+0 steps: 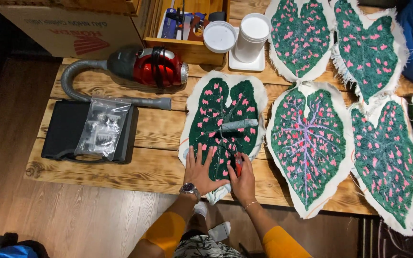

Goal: Trimming and grooming leaf-shaped tufted rugs using scissors and a roller tool.

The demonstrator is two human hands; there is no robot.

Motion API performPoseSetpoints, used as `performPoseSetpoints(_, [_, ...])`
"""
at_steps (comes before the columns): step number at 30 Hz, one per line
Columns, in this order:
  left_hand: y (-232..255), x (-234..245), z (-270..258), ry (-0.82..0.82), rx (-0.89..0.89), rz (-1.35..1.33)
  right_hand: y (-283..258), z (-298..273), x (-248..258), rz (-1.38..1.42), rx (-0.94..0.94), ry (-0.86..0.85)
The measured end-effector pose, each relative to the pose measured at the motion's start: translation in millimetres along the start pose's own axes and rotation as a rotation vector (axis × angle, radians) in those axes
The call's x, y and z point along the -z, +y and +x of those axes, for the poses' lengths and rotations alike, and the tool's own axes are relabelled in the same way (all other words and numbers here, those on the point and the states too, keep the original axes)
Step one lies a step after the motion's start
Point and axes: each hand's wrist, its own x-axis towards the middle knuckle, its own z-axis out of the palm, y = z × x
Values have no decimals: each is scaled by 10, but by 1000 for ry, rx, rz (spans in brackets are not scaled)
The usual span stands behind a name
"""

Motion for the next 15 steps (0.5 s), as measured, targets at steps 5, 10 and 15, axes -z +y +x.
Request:
performPoseSetpoints(5, [3, -50, 13, -42, 31, 10, -160, 98, 123, -53, -5, -27])
performPoseSetpoints(10, [80, 71, 166, -137, 83, 72, -352, 512, 29, -153, -14, -5])
performPoseSetpoints(15, [33, -73, 387, 28, -44, 55, -105, 900, -251, -188, 190, 89])
